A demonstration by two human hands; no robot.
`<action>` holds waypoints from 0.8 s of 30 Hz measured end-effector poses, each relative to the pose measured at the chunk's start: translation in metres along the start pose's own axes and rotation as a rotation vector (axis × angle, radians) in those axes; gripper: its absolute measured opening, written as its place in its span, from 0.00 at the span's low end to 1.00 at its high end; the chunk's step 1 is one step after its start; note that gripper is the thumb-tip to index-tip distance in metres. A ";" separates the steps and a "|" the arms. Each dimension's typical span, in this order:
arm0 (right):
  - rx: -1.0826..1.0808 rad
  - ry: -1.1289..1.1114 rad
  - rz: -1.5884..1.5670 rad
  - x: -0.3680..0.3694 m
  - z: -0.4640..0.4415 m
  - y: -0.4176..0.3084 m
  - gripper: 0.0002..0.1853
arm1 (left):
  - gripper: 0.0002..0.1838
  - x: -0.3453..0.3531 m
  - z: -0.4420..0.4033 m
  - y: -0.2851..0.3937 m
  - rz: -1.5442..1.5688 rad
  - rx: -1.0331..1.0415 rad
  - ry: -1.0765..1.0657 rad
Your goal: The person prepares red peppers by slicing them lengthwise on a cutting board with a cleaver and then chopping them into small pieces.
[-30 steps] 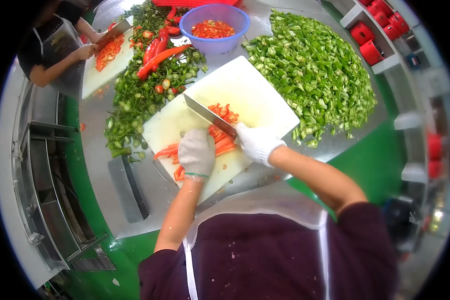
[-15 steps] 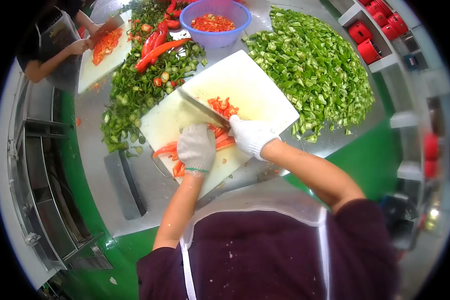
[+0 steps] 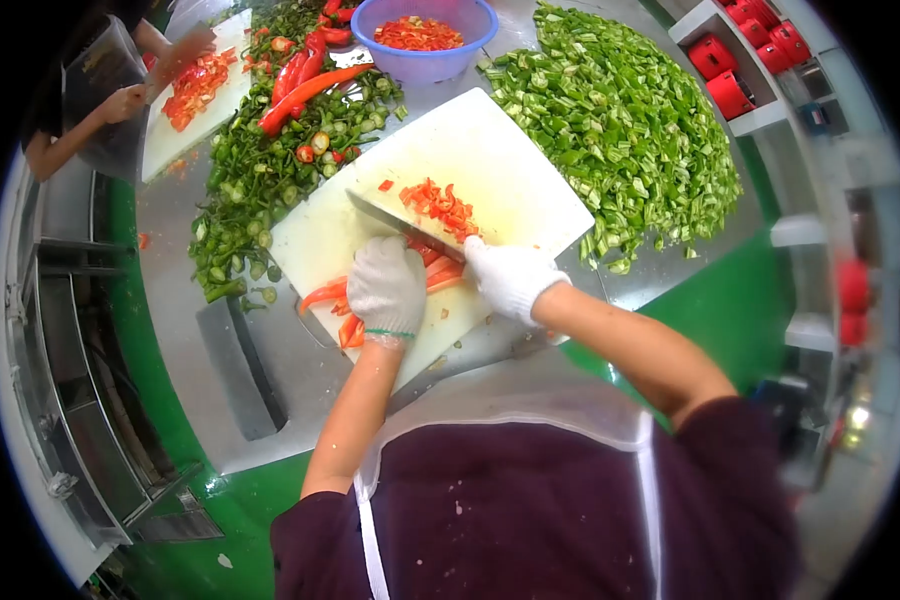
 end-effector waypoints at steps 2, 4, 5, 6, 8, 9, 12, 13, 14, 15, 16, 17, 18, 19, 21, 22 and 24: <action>-0.025 0.095 0.017 0.005 -0.013 0.015 0.12 | 0.06 -0.005 0.000 0.005 -0.021 0.062 0.070; 0.005 0.092 0.047 -0.001 -0.002 0.016 0.11 | 0.06 -0.007 0.000 0.005 0.001 0.058 0.112; 0.024 0.049 0.058 -0.010 0.014 0.011 0.11 | 0.06 -0.008 0.002 0.003 0.010 0.059 0.120; 0.045 0.001 0.068 -0.016 0.031 0.008 0.11 | 0.06 -0.004 0.002 0.001 -0.009 0.030 0.072; 0.017 -0.058 0.047 -0.010 0.049 0.010 0.11 | 0.06 0.002 -0.002 -0.003 -0.037 -0.034 -0.015; 0.002 -0.073 0.088 -0.006 0.054 0.010 0.11 | 0.06 0.004 -0.003 -0.004 -0.030 -0.040 -0.014; -0.031 -0.043 0.087 0.013 0.040 0.013 0.11 | 0.07 0.004 -0.002 -0.006 -0.027 -0.035 0.017; -0.002 -0.019 0.032 0.020 0.022 0.008 0.11 | 0.07 -0.001 -0.001 -0.003 -0.034 -0.014 0.045; 0.030 0.007 -0.028 0.023 0.008 0.004 0.11 | 0.08 -0.004 0.001 0.000 -0.042 0.012 0.069; -0.014 0.031 -0.001 0.018 -0.004 -0.003 0.11 | 0.07 -0.004 0.001 0.001 -0.032 0.016 0.082; -0.063 0.057 0.025 0.012 -0.017 -0.011 0.11 | 0.06 -0.004 0.001 0.001 -0.026 0.020 0.097; -0.109 0.085 0.047 0.009 -0.021 -0.018 0.10 | 0.05 -0.005 0.002 0.001 -0.021 0.028 0.110; -0.072 0.085 0.056 0.003 -0.017 -0.015 0.10 | 0.05 -0.008 0.003 0.000 -0.025 0.055 0.166; -0.033 0.075 0.068 -0.003 -0.008 -0.008 0.10 | 0.06 -0.006 0.006 -0.002 -0.027 0.075 0.217; 0.038 -0.024 0.107 -0.015 0.018 -0.004 0.10 | 0.05 -0.003 0.008 -0.007 -0.007 0.037 0.193; 0.005 -0.046 0.100 -0.013 0.029 -0.003 0.10 | 0.05 -0.005 0.004 -0.007 0.018 -0.018 0.123; -0.060 -0.082 0.092 -0.010 0.048 -0.003 0.10 | 0.04 0.000 0.002 -0.010 0.033 -0.076 0.059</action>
Point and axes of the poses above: each hand's wrist, its own z-axis away from the middle knuckle, its own x-axis out of the palm, y = z × x, the point moved 9 cm from there along -z, towards the middle knuckle, and after that the axes turned 6 degrees about z, right-handed, at the moved point
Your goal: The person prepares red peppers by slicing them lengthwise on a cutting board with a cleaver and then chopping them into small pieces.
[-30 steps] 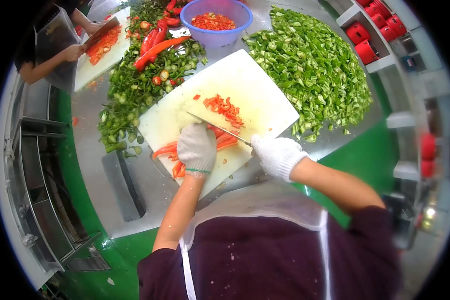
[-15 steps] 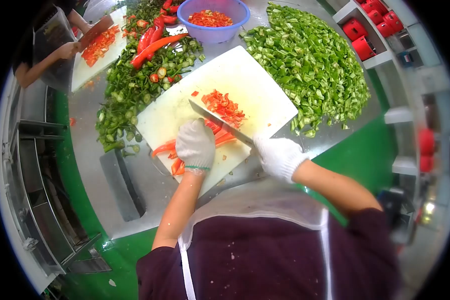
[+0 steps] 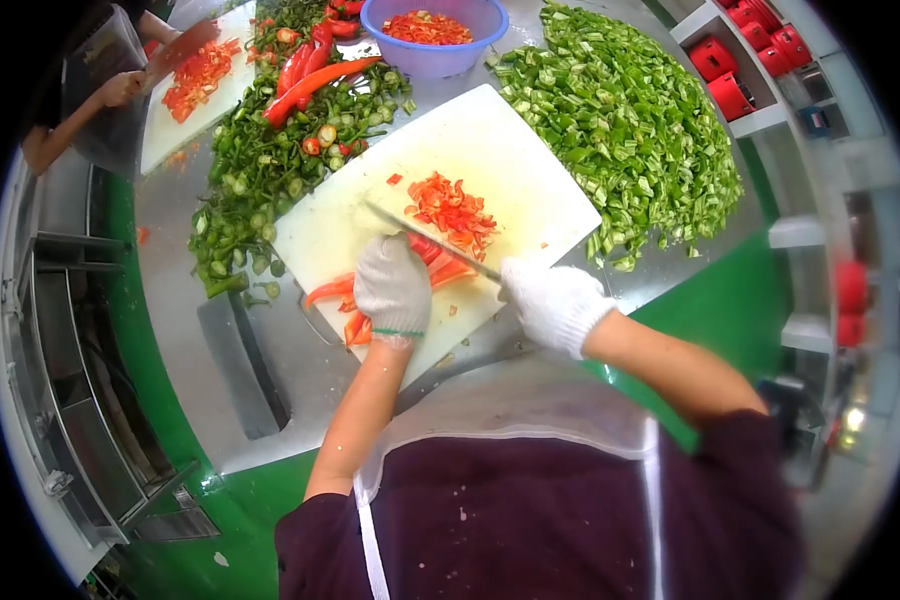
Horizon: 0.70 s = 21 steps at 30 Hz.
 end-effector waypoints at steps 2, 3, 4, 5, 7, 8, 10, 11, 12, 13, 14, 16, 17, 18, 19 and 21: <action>0.013 -0.052 0.102 0.002 -0.005 -0.008 0.10 | 0.03 0.005 0.001 -0.003 -0.023 -0.008 0.012; -0.014 0.007 0.099 0.018 -0.024 -0.004 0.10 | 0.03 0.004 0.000 -0.001 -0.026 -0.002 0.011; -0.040 0.066 0.090 0.026 -0.036 -0.005 0.11 | 0.03 0.001 0.000 0.001 -0.030 0.009 0.006; -0.049 0.090 -0.009 0.018 -0.047 -0.013 0.10 | 0.03 -0.002 0.000 0.004 -0.036 0.024 0.003; -0.080 0.156 -0.044 0.013 -0.065 -0.010 0.09 | 0.02 -0.005 0.001 0.006 -0.042 0.048 0.071; -0.090 0.189 -0.068 0.014 -0.068 -0.010 0.09 | 0.02 -0.005 0.003 0.005 -0.044 0.066 0.099; -0.012 0.149 -0.068 0.007 -0.058 -0.004 0.10 | 0.02 -0.006 0.004 0.005 -0.036 0.123 0.181; 0.026 0.099 -0.022 0.000 -0.044 -0.003 0.10 | 0.02 -0.007 0.007 0.005 -0.033 0.145 0.213; 0.066 0.046 0.019 -0.006 -0.028 -0.003 0.11 | 0.02 -0.007 0.006 0.004 -0.026 0.123 0.176; 0.046 0.002 0.030 -0.008 -0.015 -0.004 0.10 | 0.02 -0.009 0.003 0.005 -0.017 0.101 0.136; 0.001 0.003 0.023 -0.002 -0.010 -0.003 0.10 | 0.02 -0.008 0.002 0.006 -0.005 0.076 0.099; -0.086 0.003 0.011 0.008 -0.003 -0.004 0.10 | 0.02 -0.006 0.003 0.005 -0.029 0.072 0.095; -0.030 -0.033 -0.045 0.014 -0.012 -0.004 0.10 | 0.02 -0.004 0.003 0.006 -0.040 0.072 0.092; -0.047 -0.014 -0.044 0.016 -0.028 -0.012 0.10 | 0.02 -0.002 0.003 0.005 -0.045 0.046 0.083; -0.061 0.007 -0.052 0.023 -0.049 -0.017 0.11 | 0.02 -0.002 0.005 0.005 -0.052 0.027 0.068; -0.103 0.046 -0.058 0.025 -0.070 -0.016 0.12 | 0.01 -0.003 0.003 0.007 -0.085 0.066 0.104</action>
Point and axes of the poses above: each hand's wrist, its own z-axis away from the middle knuckle, its own x-axis out of the palm, y = z × x, the point moved 9 cm from there along -z, towards the middle knuckle, and after that the axes turned 6 degrees about z, right-handed, at the moved point
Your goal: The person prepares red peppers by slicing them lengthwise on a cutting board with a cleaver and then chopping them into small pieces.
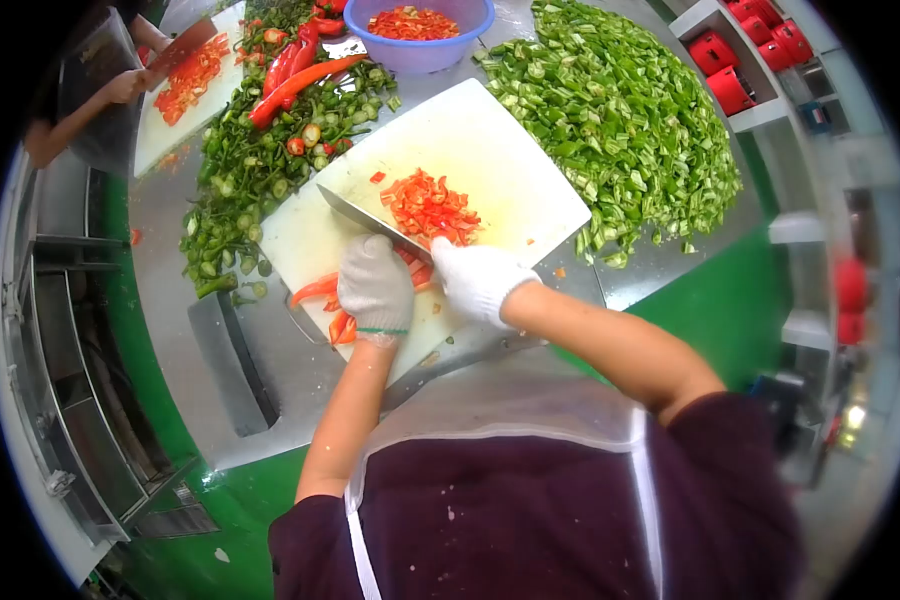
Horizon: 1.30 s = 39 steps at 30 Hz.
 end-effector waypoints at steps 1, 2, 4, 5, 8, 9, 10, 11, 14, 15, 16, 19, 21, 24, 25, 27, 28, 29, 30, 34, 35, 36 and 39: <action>-0.020 0.008 -0.006 0.000 -0.002 0.000 0.12 | 0.01 0.003 0.002 0.000 -0.017 -0.013 -0.027; -0.042 0.022 -0.008 -0.003 -0.003 -0.001 0.12 | 0.01 0.003 0.001 0.000 -0.033 -0.025 -0.045; -0.009 0.027 -0.073 -0.011 0.004 0.001 0.12 | 0.06 0.003 -0.002 0.000 0.009 -0.004 -0.076; 0.002 0.024 -0.105 -0.013 0.007 0.006 0.12 | 0.10 0.002 -0.003 0.000 0.065 0.031 -0.093; 0.023 0.044 -0.039 -0.023 0.018 0.036 0.13 | 0.21 0.001 -0.002 0.002 0.171 0.123 -0.269; 0.036 0.024 -0.005 -0.028 0.023 0.043 0.14 | 0.25 -0.003 -0.004 0.005 0.200 0.149 -0.346; 0.027 0.054 0.015 -0.030 0.023 0.051 0.14 | 0.33 -0.014 -0.003 0.010 0.101 0.206 -0.431; 0.016 0.086 0.038 -0.030 0.022 0.060 0.13 | 0.35 -0.019 0.000 0.013 -0.001 0.246 -0.446; 0.027 0.112 0.083 -0.038 0.026 0.072 0.13 | 0.39 -0.022 0.008 0.012 -0.188 0.314 -0.474; 0.043 0.111 0.094 -0.040 0.027 0.076 0.13 | 0.40 -0.018 0.010 0.011 -0.166 0.313 -0.470; 0.073 0.113 0.083 -0.038 0.029 0.082 0.11 | 0.41 -0.015 0.012 0.012 -0.139 0.313 -0.466; -0.004 0.134 0.140 -0.026 0.033 0.090 0.11 | 0.44 0.009 0.006 0.022 -0.062 0.102 -0.651; -0.010 0.114 0.151 -0.022 0.036 0.084 0.12 | 0.43 0.017 0.008 0.040 -0.093 0.168 -0.546; 0.012 0.139 0.143 -0.024 0.039 0.085 0.12 | 0.43 0.015 0.005 0.049 -0.026 0.163 -0.475; 0.022 0.151 0.134 -0.027 0.040 0.085 0.12 | 0.43 0.014 0.005 0.050 0.014 0.141 -0.469; 0.022 0.135 0.102 -0.033 0.054 0.076 0.11 | 0.43 0.003 0.012 0.048 0.009 0.250 -0.300; 0.024 0.123 0.084 -0.038 0.062 0.069 0.11 | 0.42 0.000 0.017 0.047 0.007 0.303 -0.220; 0.033 0.082 0.085 -0.038 0.066 0.065 0.10 | 0.42 0.006 0.022 0.043 -0.026 0.306 -0.242; 0.041 0.043 0.086 -0.039 0.070 0.061 0.10 | 0.41 0.010 0.024 0.041 -0.059 0.310 -0.261; 0.054 0.054 0.158 -0.026 0.036 0.047 0.10 | 0.41 0.021 0.024 0.040 -0.140 0.258 -0.377; 0.117 -0.006 0.054 -0.020 0.018 0.048 0.11 | 0.40 0.022 0.023 0.042 -0.111 0.226 -0.419; 0.067 0.029 0.071 -0.026 0.009 0.043 0.12 | 0.40 0.021 0.022 0.042 -0.087 0.196 -0.460; 0.032 0.145 0.025 -0.036 0.006 0.046 0.13 | 0.40 0.019 0.019 0.040 -0.052 0.233 -0.409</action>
Point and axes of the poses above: each hand's wrist, its own z-axis away from the middle knuckle, its own x-axis out of the palm, y = z × x, the point moved 9 cm from there along -z, towards the middle knuckle, and after that the axes turned 6 degrees about z, right-handed, at the moved point
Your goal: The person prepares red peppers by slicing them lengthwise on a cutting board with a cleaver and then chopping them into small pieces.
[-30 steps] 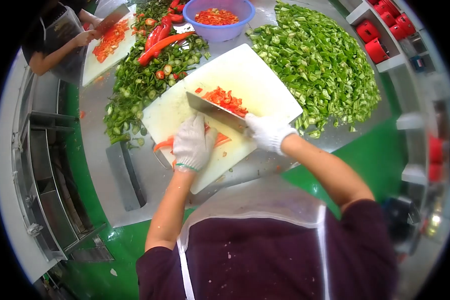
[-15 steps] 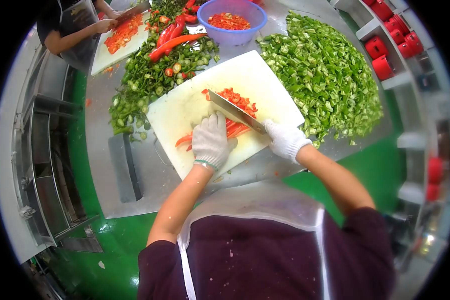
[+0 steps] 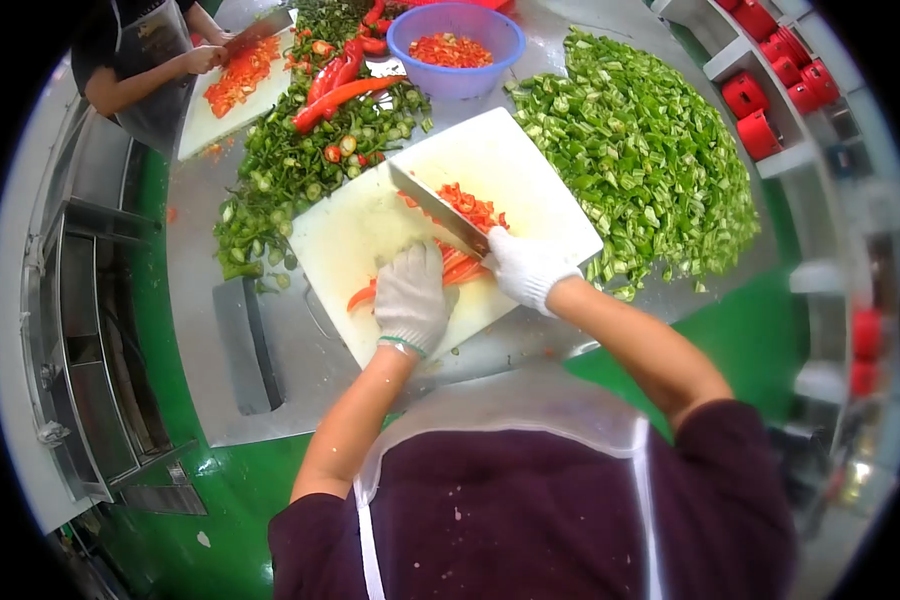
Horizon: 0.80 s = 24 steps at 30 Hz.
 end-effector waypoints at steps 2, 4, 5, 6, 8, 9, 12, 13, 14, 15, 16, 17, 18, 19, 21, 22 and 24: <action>0.007 0.007 0.006 -0.006 0.012 0.008 0.13 | 0.39 -0.001 0.001 0.000 0.004 0.021 0.065; 0.013 -0.033 0.056 -0.020 0.039 0.007 0.13 | 0.40 -0.004 0.005 0.002 0.002 0.029 0.097; 0.031 -0.079 0.051 -0.018 0.047 0.009 0.13 | 0.39 -0.003 0.003 0.000 0.031 -0.004 0.054; 0.027 -0.108 0.071 -0.013 0.051 0.009 0.13 | 0.39 -0.004 0.000 0.000 0.060 -0.037 0.015; 0.019 -0.169 0.111 -0.003 0.053 0.009 0.12 | 0.38 -0.003 -0.004 -0.001 0.068 -0.062 -0.004; 0.046 -0.175 0.085 0.001 0.048 0.008 0.11 | 0.38 -0.003 -0.003 -0.001 0.043 -0.053 0.014; 0.003 -0.135 0.030 0.017 0.003 -0.009 0.11 | 0.37 -0.003 -0.003 0.001 0.020 -0.016 0.066; -0.011 -0.100 -0.016 0.019 -0.003 -0.006 0.11 | 0.36 -0.004 -0.002 0.002 0.015 0.002 0.086; -0.025 -0.057 -0.060 0.017 -0.010 -0.003 0.11 | 0.37 -0.002 -0.003 0.001 0.024 0.007 0.074; -0.044 -0.011 -0.100 0.010 -0.012 -0.004 0.11 | 0.37 -0.003 -0.004 0.001 0.032 0.009 0.068; -0.028 0.013 -0.095 0.007 -0.009 -0.002 0.10 | 0.37 -0.005 -0.004 0.001 0.043 0.005 0.063; -0.014 0.032 -0.086 0.005 -0.003 0.001 0.10 | 0.36 -0.009 -0.004 0.000 0.067 0.019 0.083; 0.001 0.043 -0.082 0.006 0.003 0.006 0.10 | 0.35 -0.019 -0.003 0.002 0.093 0.030 0.094; -0.022 0.030 -0.057 0.006 0.010 0.007 0.10 | 0.34 -0.028 0.000 0.004 0.118 0.043 0.096; -0.006 -0.036 0.011 -0.006 0.042 0.002 0.10 | 0.29 -0.040 0.003 0.004 0.134 0.067 0.048; 0.003 -0.066 0.054 -0.011 0.055 0.001 0.10 | 0.26 -0.043 0.002 0.003 0.147 0.079 0.032; -0.043 -0.078 0.097 -0.010 0.066 0.001 0.09 | 0.23 -0.038 0.003 -0.003 0.179 0.073 -0.006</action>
Point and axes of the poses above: each hand's wrist, its own z-axis away from the middle knuckle, its own x-axis out of the palm, y = z × x, the point moved 9 cm from there along -z, towards the middle knuckle, and after that the axes turned 6 degrees about z, right-handed, at the moved point
